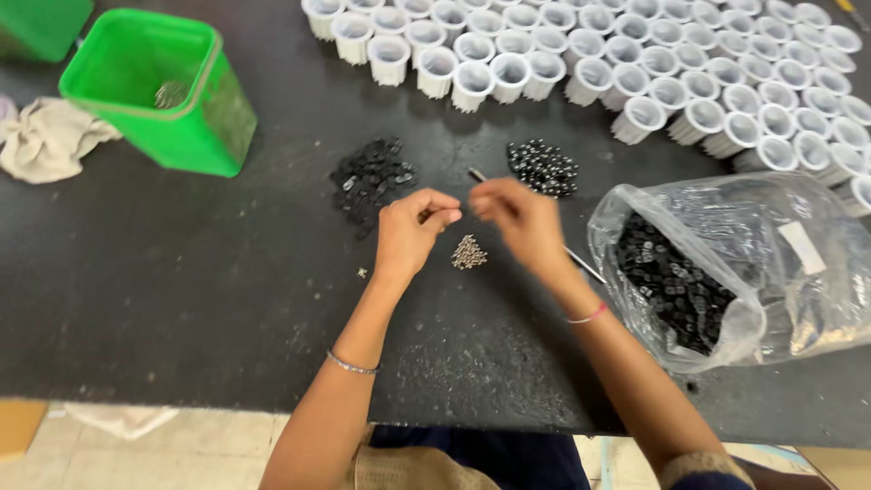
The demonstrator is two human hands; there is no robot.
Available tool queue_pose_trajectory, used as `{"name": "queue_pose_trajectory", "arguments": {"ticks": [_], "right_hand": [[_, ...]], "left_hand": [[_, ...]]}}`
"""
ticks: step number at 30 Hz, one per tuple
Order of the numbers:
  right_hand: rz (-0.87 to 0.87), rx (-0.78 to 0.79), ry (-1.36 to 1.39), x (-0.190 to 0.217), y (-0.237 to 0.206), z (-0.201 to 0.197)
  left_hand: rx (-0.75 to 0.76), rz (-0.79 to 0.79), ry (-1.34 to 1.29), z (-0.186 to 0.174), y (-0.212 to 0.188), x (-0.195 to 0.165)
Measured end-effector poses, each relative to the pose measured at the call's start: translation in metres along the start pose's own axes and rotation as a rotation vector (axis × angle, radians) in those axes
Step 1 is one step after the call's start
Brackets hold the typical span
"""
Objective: The person sits at a workbench assembling small hardware: they pick black plastic buckle-like parts and small metal pins, fit the pins into the plastic parts by hand, and occasionally use a pencil-shaped tool to press or position the pins. Assembled pieces are set aside while loose pins and parts remain in piles on the bench.
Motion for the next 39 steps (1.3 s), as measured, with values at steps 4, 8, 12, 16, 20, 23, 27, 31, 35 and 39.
{"name": "queue_pose_trajectory", "arguments": {"ticks": [4,8,12,16,20,23,27,31,35,39], "right_hand": [[-0.015,0.003,-0.157,-0.031,0.007,0.001],[-0.170,0.154,-0.231,-0.044,-0.001,0.014],[-0.251,0.209,-0.230,-0.054,0.005,0.030],[-0.248,0.226,-0.217,-0.063,0.016,0.040],[-0.326,0.205,-0.272,-0.067,0.022,0.045],[-0.358,0.174,-0.332,-0.064,0.020,0.046],[-0.200,0.079,-0.208,-0.058,0.014,0.031],[-0.199,-0.053,-0.041,-0.049,0.010,0.001],[0.021,-0.082,0.079,-0.052,0.004,-0.013],[0.111,-0.103,0.361,-0.061,-0.009,-0.013]], "left_hand": [[-0.039,-0.010,-0.186,-0.010,0.020,0.039],[-0.052,-0.102,-0.312,-0.005,0.030,0.060],[-0.071,-0.095,-0.368,-0.001,0.043,0.071],[-0.089,-0.088,-0.360,-0.002,0.053,0.080],[-0.085,-0.081,-0.353,0.002,0.060,0.088],[-0.073,-0.083,-0.338,0.009,0.057,0.093],[-0.057,-0.082,-0.316,0.024,0.051,0.088],[-0.032,-0.079,-0.327,0.042,0.045,0.073],[-0.004,-0.073,-0.427,0.057,0.032,0.057],[-0.025,-0.094,-0.464,0.064,0.016,0.048]]}}
Point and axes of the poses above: each hand's wrist, its own y-axis towards the middle knuckle, its own z-axis out of the palm, x = y × z, the point moved 3 cm from there along y, towards the middle knuckle, and after that the axes turned 2 degrees about -z, right-handed, at the moved point
